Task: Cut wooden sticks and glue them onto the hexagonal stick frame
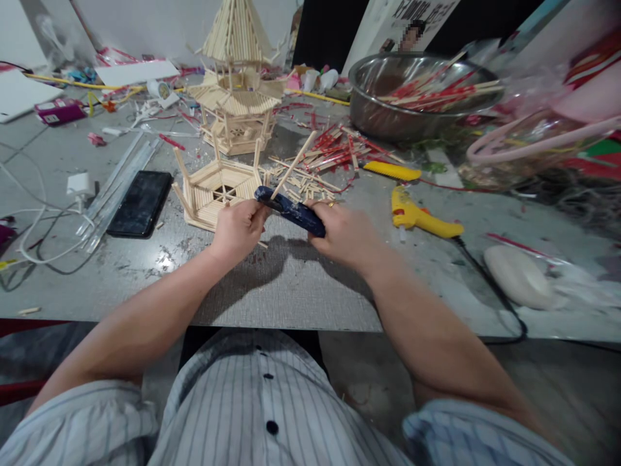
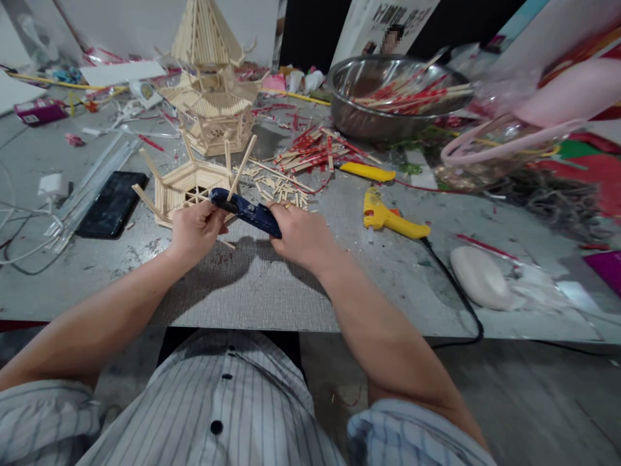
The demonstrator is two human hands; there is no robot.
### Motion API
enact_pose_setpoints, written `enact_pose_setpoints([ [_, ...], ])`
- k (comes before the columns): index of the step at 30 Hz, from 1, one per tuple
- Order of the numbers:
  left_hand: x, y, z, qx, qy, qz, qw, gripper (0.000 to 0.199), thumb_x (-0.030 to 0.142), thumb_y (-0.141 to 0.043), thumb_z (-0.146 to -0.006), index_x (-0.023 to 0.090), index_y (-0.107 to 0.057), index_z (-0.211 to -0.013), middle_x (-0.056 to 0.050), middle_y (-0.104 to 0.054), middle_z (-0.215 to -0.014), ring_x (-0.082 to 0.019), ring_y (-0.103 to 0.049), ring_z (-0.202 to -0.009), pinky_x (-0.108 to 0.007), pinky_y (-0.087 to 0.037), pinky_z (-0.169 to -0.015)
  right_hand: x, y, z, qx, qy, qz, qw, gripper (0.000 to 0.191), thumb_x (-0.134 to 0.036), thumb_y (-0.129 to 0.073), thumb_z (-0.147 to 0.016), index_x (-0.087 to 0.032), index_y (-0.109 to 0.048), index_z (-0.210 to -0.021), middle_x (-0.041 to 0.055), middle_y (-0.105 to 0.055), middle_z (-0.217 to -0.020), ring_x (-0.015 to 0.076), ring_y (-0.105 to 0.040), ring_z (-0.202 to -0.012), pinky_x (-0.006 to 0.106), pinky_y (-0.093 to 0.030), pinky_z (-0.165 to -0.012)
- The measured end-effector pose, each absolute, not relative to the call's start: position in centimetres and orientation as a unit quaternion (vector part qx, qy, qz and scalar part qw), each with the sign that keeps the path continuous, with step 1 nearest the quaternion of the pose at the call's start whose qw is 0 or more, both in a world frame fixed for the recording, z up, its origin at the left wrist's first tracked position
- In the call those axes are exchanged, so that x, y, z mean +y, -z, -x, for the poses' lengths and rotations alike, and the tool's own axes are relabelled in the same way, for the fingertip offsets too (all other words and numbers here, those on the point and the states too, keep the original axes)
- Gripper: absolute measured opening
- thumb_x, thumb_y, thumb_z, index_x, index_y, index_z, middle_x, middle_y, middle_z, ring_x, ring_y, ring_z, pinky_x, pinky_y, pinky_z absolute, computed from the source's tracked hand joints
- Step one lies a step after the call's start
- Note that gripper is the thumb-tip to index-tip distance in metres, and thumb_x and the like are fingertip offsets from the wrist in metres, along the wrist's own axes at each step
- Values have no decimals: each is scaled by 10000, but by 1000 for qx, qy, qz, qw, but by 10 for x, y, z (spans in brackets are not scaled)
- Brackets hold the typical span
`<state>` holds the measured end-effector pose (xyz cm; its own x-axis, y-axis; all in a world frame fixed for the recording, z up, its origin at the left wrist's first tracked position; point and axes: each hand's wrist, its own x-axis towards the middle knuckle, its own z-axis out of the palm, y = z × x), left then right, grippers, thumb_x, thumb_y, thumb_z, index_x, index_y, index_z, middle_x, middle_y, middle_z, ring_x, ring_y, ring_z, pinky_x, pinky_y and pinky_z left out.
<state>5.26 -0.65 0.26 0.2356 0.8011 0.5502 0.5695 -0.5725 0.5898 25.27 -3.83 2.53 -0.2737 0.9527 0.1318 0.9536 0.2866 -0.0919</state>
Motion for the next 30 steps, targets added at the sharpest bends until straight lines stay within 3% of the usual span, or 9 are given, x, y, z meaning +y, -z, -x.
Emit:
enact_pose_setpoints([
  [9, -11, -10, -55, 451, -426, -758, 202, 242, 232, -511, -842, 172, -575, -616, 22, -602, -433, -87, -588, -410, -177, -442, -460, -41, -33, -251, -794, -13, 605, 57, 397, -187, -500, -772, -156, -576, -1160, 151, -696, -1050, 314, -645, -947, 395, -470, -728],
  [30, -11, -8, -54, 440, -426, -768, 186, 272, 264, -496, -861, 179, -525, -605, 20, -589, -454, -82, -585, -425, -178, -422, -461, -40, -31, -246, -779, -37, 624, 53, 181, -219, -528, -775, -187, -625, -924, 112, -716, -872, 251, -639, -758, 316, -378, -615],
])
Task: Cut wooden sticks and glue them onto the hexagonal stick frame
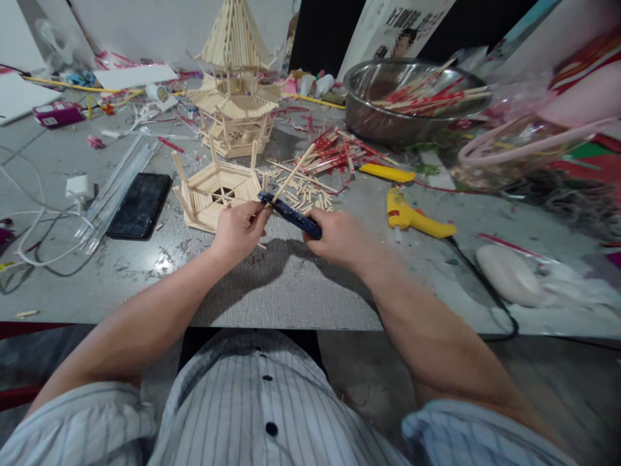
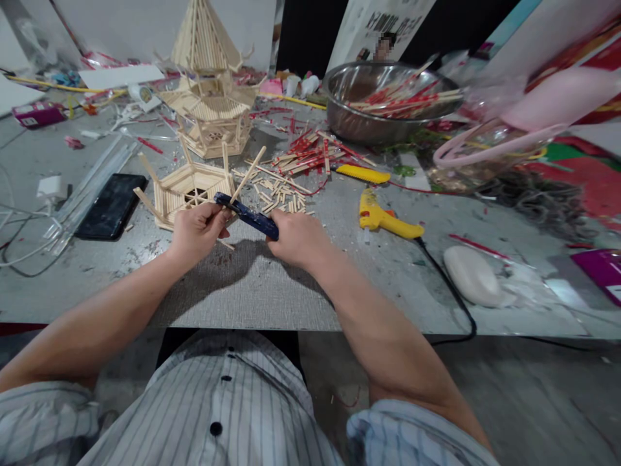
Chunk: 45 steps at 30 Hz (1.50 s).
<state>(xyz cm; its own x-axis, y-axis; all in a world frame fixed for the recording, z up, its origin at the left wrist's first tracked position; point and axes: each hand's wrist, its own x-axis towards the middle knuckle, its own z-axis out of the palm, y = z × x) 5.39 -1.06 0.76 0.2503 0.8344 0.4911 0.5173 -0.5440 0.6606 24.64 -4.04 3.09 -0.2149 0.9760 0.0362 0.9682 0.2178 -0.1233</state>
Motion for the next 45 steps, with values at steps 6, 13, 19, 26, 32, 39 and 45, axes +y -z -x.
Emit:
enact_pose_setpoints([
  [6, -8, -5, -54, 445, -421, -765, 199, 245, 256, -501, -846, 177, -529, -616, 29, -577, -439, -89, -594, -417, -176, -414, -452, -35, -26, -247, -784, -55, 617, 52, 195, -228, -513, -791, -188, -618, -950, 114, -717, -928, 261, -649, -815, 325, -401, -642],
  [13, -9, -6, -54, 451, -415, -766, 195, 245, 261, -495, -847, 178, -529, -619, 27, -582, -440, -90, -590, -412, -180, -412, -453, -34, -28, -250, -791, -65, 604, 69, 268, -228, -529, -782, -193, -621, -1032, 112, -717, -977, 273, -654, -869, 351, -452, -688],
  [19, -11, -8, -54, 444, -412, -769, 204, 242, 246, -502, -850, 172, -532, -622, 24, -589, -444, -83, -574, -407, -182, -423, -463, -30, -22, -257, -792, -41, 603, 83, 470, -261, -563, -772, -187, -568, -1236, 127, -679, -1166, 309, -650, -992, 400, -506, -760],
  [26, -10, -8, -54, 438, -414, -764, 231, 257, 289, -499, -861, 164, -562, -645, 16, -608, -453, -90, -582, -428, -180, -417, -448, -28, -21, -259, -797, -62, 593, 98, 485, -239, -576, -763, -181, -570, -1245, 137, -643, -1248, 340, -635, -1065, 459, -525, -836],
  [32, -10, -8, -54, 427, -412, -765, 252, 233, 261, -507, -851, 165, -546, -642, 25, -593, -448, -75, -563, -408, -178, -425, -461, -24, -16, -263, -805, -79, 578, 110, 577, -247, -567, -770, -183, -481, -1337, 147, -607, -1292, 335, -592, -1146, 477, -507, -910],
  [39, -11, -7, -55, 408, -419, -777, 231, 239, 245, -492, -862, 170, -537, -640, 27, -569, -454, -69, -551, -415, -181, -410, -454, -19, -5, -268, -817, -103, 547, 150, 683, -188, -572, -732, -210, -412, -1396, 132, -553, -1344, 318, -535, -1229, 493, -459, -1007],
  [45, -11, -5, -55, 387, -430, -803, 140, 246, 231, -484, -869, 174, -530, -634, 4, -561, -503, -94, -566, -481, -207, -395, -468, -16, -7, -274, -841, -137, 498, 159, 782, -104, -551, -687, -235, -359, -1434, 102, -503, -1403, 299, -452, -1322, 486, -382, -1107],
])
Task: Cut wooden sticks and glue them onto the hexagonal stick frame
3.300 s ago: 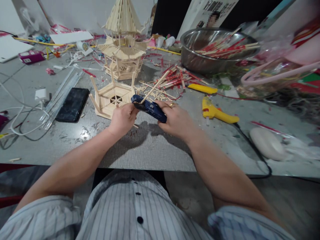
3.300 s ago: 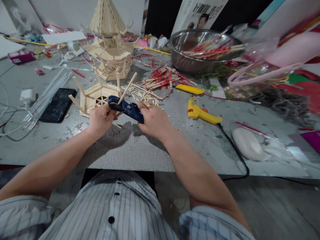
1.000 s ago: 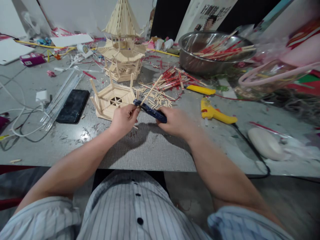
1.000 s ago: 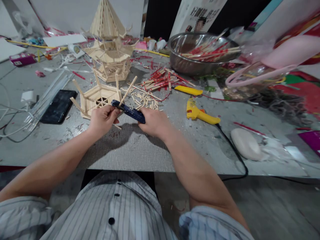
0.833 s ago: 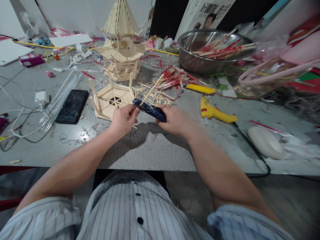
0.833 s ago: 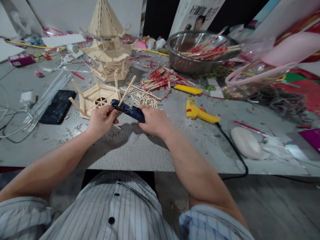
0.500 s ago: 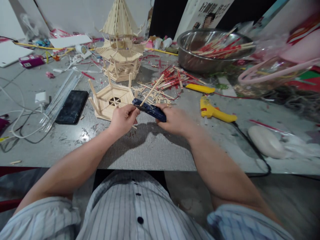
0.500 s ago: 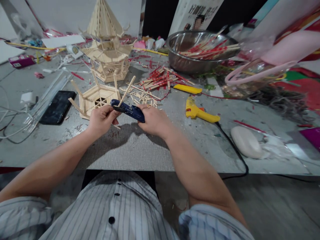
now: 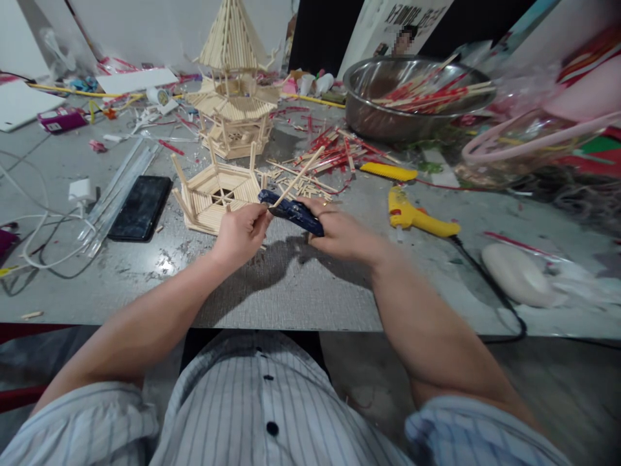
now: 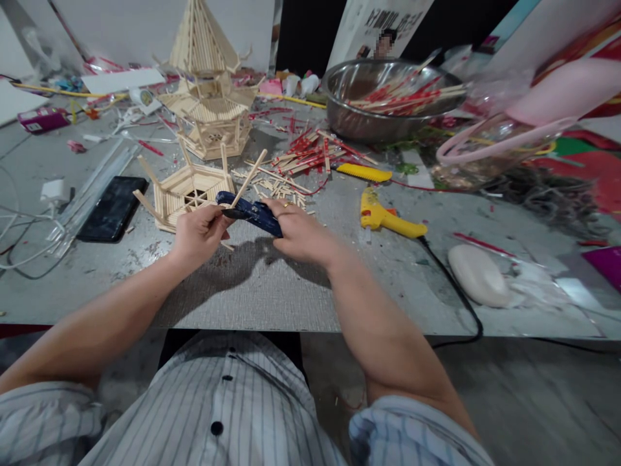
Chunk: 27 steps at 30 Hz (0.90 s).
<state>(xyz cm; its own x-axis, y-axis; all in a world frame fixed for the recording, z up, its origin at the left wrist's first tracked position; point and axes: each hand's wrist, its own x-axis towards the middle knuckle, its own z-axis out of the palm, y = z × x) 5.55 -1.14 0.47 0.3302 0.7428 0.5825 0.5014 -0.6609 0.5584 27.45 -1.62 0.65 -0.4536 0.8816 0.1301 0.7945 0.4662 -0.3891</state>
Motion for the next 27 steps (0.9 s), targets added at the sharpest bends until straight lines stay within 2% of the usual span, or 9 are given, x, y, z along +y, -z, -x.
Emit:
enact_pose_setpoints([
  [5, -11, -3, -55, 380, -435, -811, 91, 218, 203, -475, -865, 176, -532, -657, -2, -568, -525, -94, -551, -480, -213, -381, -473, -16, -8, -276, -853, -142, 475, 162, 804, -83, -543, -677, -250, -347, -1440, 87, -513, -1397, 290, -444, -1330, 496, -367, -1119],
  [12, -9, -6, -53, 399, -446, -789, 143, 270, 262, -486, -877, 180, -514, -621, 26, -559, -460, -81, -561, -447, -184, -397, -467, -21, -14, -262, -820, -98, 550, 125, 608, -155, -566, -732, -133, -479, -1334, 166, -569, -1323, 311, -547, -1215, 455, -423, -1052],
  [18, -9, -7, -55, 442, -444, -752, 207, 246, 272, -521, -848, 165, -569, -631, 33, -563, -426, -68, -549, -384, -159, -398, -434, -27, -19, -257, -804, -92, 579, 98, 442, -203, -527, -777, -150, -539, -1216, 163, -650, -1186, 321, -625, -1055, 428, -486, -869],
  [27, -12, -13, -55, 451, -434, -749, 218, 268, 286, -527, -847, 164, -568, -612, 29, -558, -418, -80, -571, -395, -165, -390, -426, -33, -21, -252, -800, -89, 584, 102, 198, -248, -504, -801, -187, -588, -970, 122, -706, -949, 263, -643, -846, 335, -439, -706],
])
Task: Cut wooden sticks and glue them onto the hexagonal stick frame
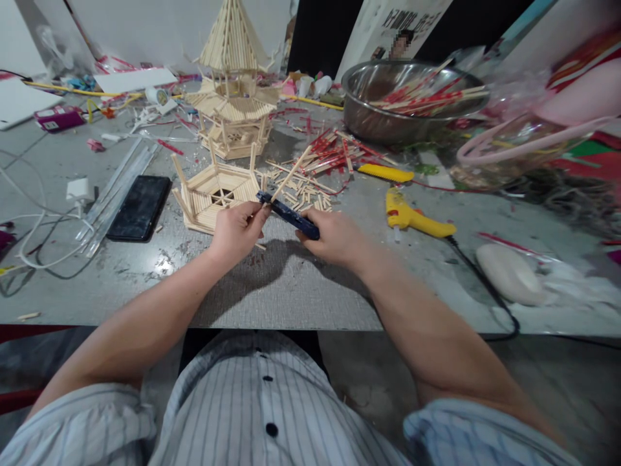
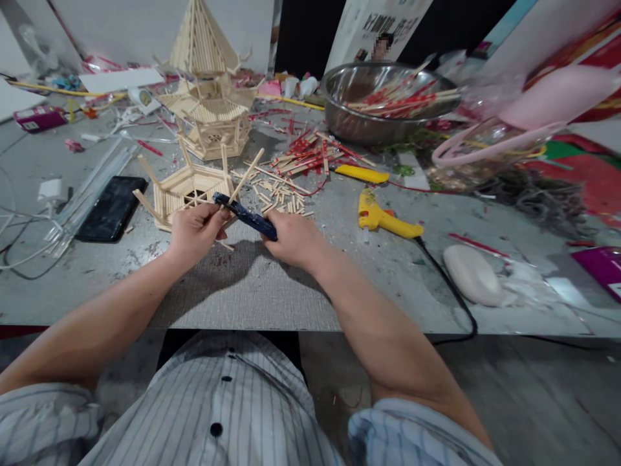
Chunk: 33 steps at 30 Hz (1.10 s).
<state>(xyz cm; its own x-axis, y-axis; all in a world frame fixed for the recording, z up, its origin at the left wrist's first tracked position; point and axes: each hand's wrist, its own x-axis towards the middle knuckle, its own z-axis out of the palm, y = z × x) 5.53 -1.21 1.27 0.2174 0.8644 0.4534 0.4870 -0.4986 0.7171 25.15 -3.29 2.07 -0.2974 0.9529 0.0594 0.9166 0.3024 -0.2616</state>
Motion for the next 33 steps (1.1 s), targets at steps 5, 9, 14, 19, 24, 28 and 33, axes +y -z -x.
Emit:
enact_pose_setpoints([
  [5, -11, -9, -54, 448, -429, -757, 205, 282, 281, -511, -855, 174, -539, -596, 30, -560, -413, -83, -562, -388, -178, -389, -425, -34, -19, -250, -795, -89, 592, 98, 143, -274, -504, -808, -200, -597, -887, 94, -697, -832, 235, -638, -762, 314, -429, -666],
  [9, -9, -6, -53, 444, -426, -763, 197, 288, 285, -503, -860, 178, -522, -593, 27, -561, -413, -83, -556, -384, -183, -379, -422, -33, -19, -250, -794, -90, 595, 91, 158, -304, -502, -810, -192, -599, -866, 108, -696, -806, 247, -638, -740, 319, -416, -645],
  [14, -9, -6, -54, 448, -422, -764, 194, 283, 290, -497, -860, 180, -519, -600, 28, -558, -412, -90, -563, -396, -189, -378, -430, -33, -19, -249, -789, -83, 604, 76, 174, -313, -496, -814, -186, -600, -873, 119, -696, -804, 256, -642, -743, 320, -405, -631],
  [19, -9, -6, -55, 450, -424, -761, 198, 283, 279, -499, -848, 182, -496, -583, 31, -547, -404, -89, -552, -384, -191, -365, -425, -32, -17, -249, -792, -79, 599, 82, 160, -312, -503, -815, -192, -603, -850, 108, -695, -792, 250, -634, -726, 324, -411, -631],
  [24, -9, -7, -55, 455, -420, -757, 211, 275, 267, -500, -854, 185, -490, -592, 38, -534, -397, -83, -536, -370, -191, -366, -423, -29, -21, -254, -792, -125, 592, 78, 202, -343, -529, -810, -192, -621, -909, 94, -698, -839, 252, -646, -778, 335, -459, -669],
  [28, -12, -6, -56, 441, -417, -770, 197, 260, 257, -495, -862, 189, -488, -611, 35, -544, -415, -87, -545, -391, -196, -381, -436, -24, -19, -264, -813, -128, 559, 102, 457, -233, -559, -749, -209, -554, -1206, 108, -668, -1134, 293, -627, -1038, 403, -502, -848],
  [33, -16, -9, -56, 388, -433, -791, 190, 230, 248, -465, -871, 181, -529, -660, 26, -575, -456, -79, -553, -415, -191, -419, -461, -21, -12, -271, -838, -145, 502, 159, 810, -104, -538, -679, -295, -338, -1440, 74, -531, -1369, 277, -470, -1304, 471, -402, -1085],
])
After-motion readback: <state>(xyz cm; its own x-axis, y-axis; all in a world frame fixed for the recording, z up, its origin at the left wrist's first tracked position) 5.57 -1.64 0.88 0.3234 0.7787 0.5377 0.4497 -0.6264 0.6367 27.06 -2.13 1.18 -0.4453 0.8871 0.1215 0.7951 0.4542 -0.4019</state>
